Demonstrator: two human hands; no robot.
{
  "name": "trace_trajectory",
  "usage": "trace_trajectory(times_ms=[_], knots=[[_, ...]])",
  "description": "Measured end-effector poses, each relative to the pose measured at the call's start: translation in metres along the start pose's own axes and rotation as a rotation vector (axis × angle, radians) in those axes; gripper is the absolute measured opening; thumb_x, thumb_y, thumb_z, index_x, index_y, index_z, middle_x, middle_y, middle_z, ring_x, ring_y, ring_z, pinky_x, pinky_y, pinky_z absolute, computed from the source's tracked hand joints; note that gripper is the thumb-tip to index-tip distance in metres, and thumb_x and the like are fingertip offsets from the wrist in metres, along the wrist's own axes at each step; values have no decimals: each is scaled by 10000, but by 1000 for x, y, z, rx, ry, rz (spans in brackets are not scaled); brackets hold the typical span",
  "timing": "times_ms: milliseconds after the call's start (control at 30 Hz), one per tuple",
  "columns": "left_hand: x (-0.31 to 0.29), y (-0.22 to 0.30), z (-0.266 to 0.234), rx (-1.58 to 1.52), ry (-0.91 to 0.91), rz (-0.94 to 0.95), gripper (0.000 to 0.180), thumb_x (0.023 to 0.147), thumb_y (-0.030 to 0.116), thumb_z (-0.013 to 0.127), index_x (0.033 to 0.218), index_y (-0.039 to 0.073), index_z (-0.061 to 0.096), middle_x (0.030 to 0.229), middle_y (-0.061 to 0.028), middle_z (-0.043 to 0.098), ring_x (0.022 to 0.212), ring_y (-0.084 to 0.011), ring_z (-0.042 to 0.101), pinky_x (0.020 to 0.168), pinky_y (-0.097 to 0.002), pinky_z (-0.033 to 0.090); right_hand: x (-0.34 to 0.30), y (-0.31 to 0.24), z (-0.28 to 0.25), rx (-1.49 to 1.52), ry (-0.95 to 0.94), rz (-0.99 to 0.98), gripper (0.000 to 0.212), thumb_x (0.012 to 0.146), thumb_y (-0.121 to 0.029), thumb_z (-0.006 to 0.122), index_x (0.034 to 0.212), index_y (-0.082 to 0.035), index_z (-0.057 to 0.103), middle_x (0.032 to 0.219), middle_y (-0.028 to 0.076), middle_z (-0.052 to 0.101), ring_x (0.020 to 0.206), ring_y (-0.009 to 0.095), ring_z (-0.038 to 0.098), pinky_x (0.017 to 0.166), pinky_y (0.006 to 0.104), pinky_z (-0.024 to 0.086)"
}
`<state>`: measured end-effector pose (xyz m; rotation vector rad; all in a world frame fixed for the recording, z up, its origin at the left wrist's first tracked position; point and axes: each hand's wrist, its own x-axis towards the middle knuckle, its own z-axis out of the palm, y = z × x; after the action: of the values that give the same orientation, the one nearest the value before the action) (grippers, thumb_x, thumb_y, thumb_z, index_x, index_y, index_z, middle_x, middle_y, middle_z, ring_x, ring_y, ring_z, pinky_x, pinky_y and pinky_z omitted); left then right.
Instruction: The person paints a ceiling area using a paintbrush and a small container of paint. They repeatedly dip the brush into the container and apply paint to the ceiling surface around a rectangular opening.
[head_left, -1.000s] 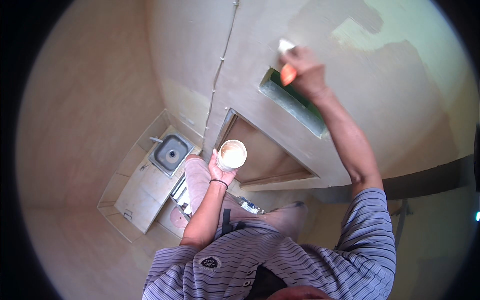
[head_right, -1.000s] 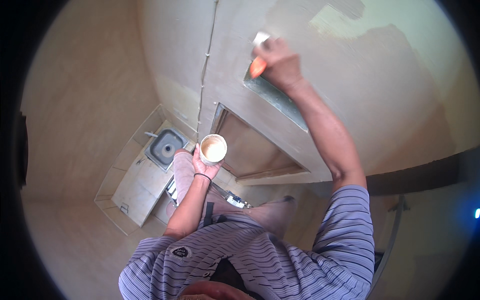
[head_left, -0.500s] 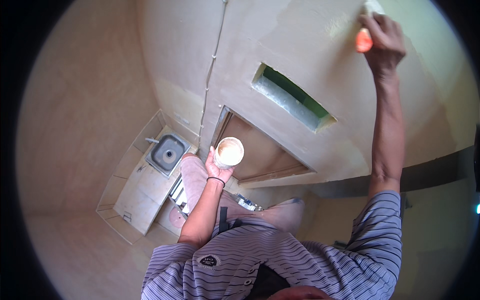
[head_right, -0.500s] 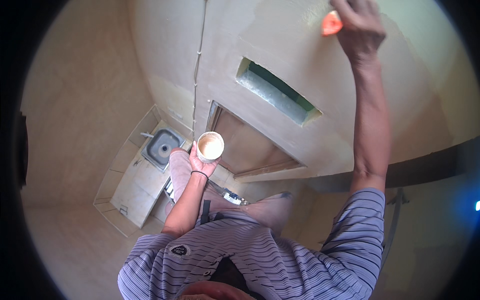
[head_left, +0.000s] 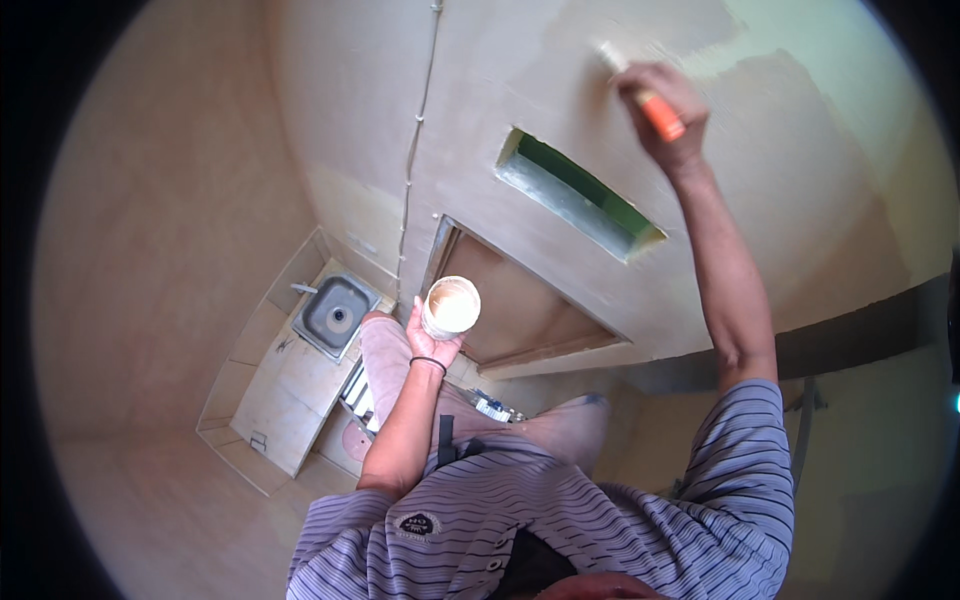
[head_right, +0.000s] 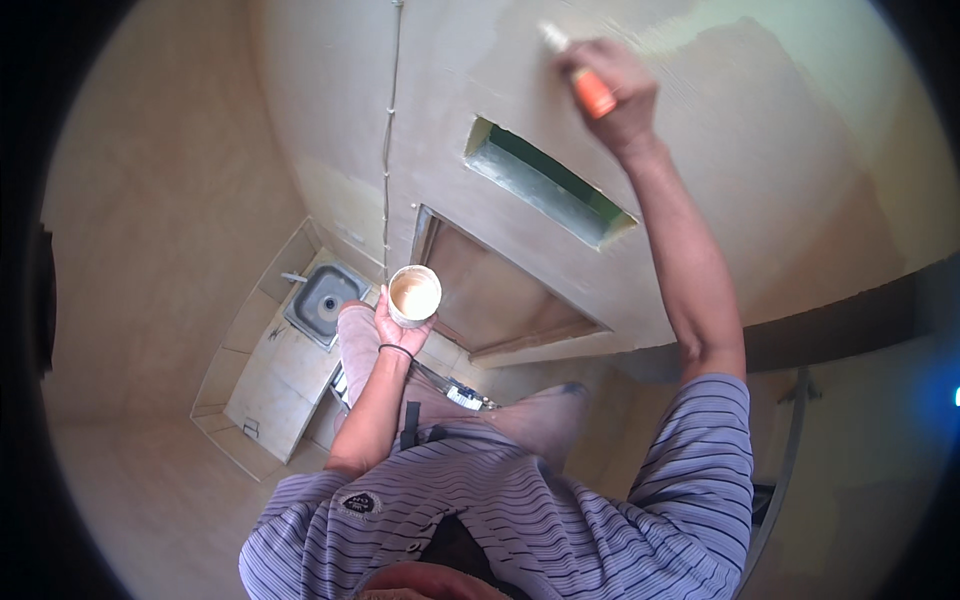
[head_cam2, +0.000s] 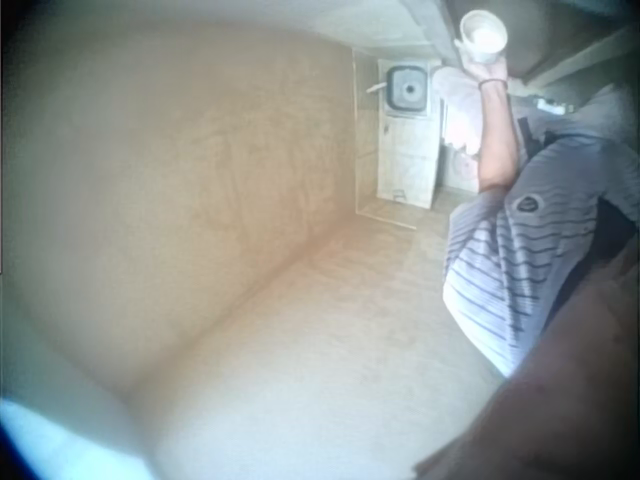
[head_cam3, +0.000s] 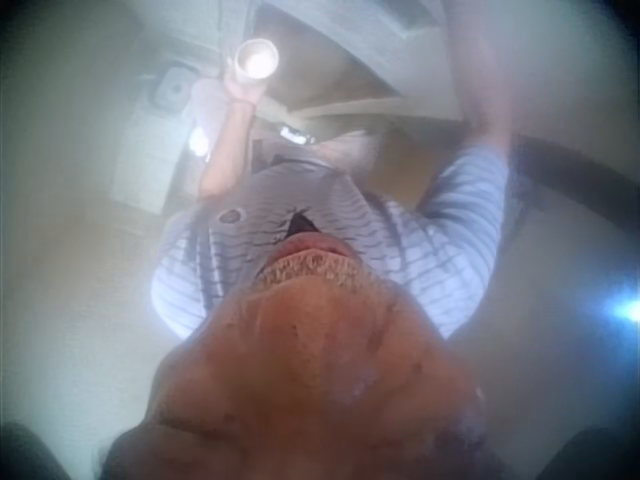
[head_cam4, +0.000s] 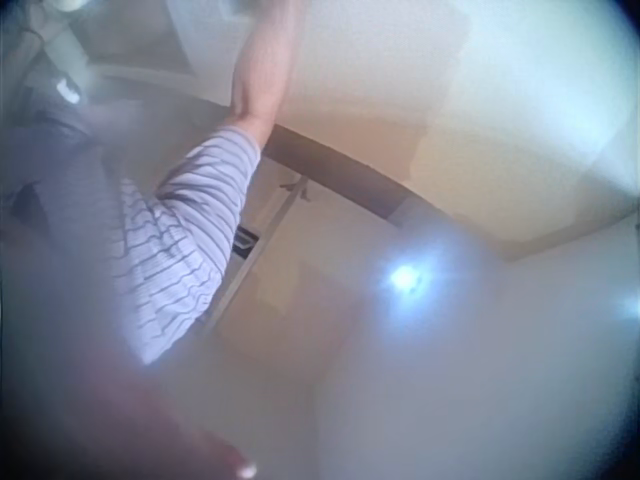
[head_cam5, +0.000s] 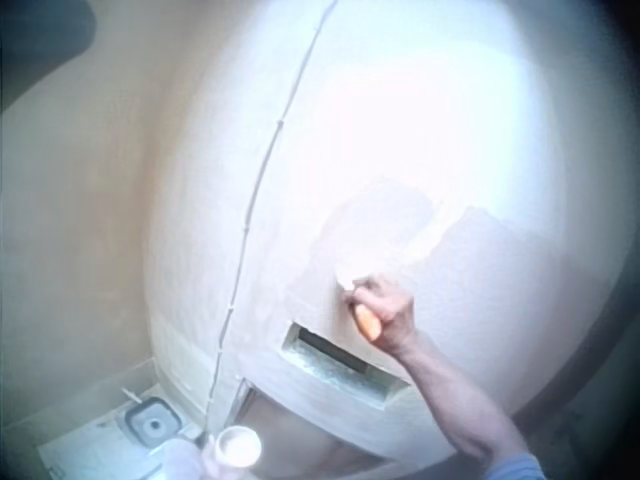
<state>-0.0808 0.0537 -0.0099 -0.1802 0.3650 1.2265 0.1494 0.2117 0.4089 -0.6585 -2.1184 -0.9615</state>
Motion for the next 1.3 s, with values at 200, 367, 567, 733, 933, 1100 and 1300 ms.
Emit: trace_trajectory(times_ms=[200,367,567,733,933,1100,1300], knots=[[2,-3,7,13,4,-20,625,854,639,639,1280,183,609,1237,-59,660,1104,-272,624,822,-437,503,-7,63,-42,421,398,527,45,832,-37,772,865,-43,743,874,13,732,821,110,687,762,262,540],[-1,1,4,-1,20,-8,626,850,636,648,1276,178,611,1228,-63,664,1097,-276,630,814,-438,513,-15,60,-74,233,546,619,69,809,-27,798,837,-22,736,867,48,731,811,126,690,765,264,551],[-2,-4,5,12,11,-32,623,847,637,650,1270,182,613,1229,-61,665,1087,-271,635,801,-430,513,-26,57,-119,-513,393,146,160,732,4,804,814,-121,748,818,33,696,725,161,655,673,293,540],[-2,2,3,1,17,-11,625,844,637,654,1276,187,609,1236,-62,661,1106,-274,624,820,-436,506,-21,27,-47,-650,188,114,130,716,-102,725,779,-215,733,731,10,611,685,199,593,572,325,468],[-1,-1,3,15,-21,-18,639,832,639,663,1287,193,605,1255,-58,653,1135,-278,609,892,-455,482,-4,-7,52,-560,129,144,106,727,-135,696,767,-233,702,762,25,558,703,210,568,561,349,447],[-4,5,-1,6,23,8,641,829,640,660,1294,202,605,1265,-55,651,1146,-288,602,929,-474,463,20,-17,63,-121,359,209,167,701,-69,751,798,-198,709,762,51,637,721,234,634,613,349,512],[3,0,-9,11,5,-30,630,832,633,660,1294,207,606,1267,-55,650,1152,-293,602,932,-496,467,-19,25,9,-40,666,469,130,708,14,758,763,-94,712,764,22,689,751,210,646,675,335,524]])
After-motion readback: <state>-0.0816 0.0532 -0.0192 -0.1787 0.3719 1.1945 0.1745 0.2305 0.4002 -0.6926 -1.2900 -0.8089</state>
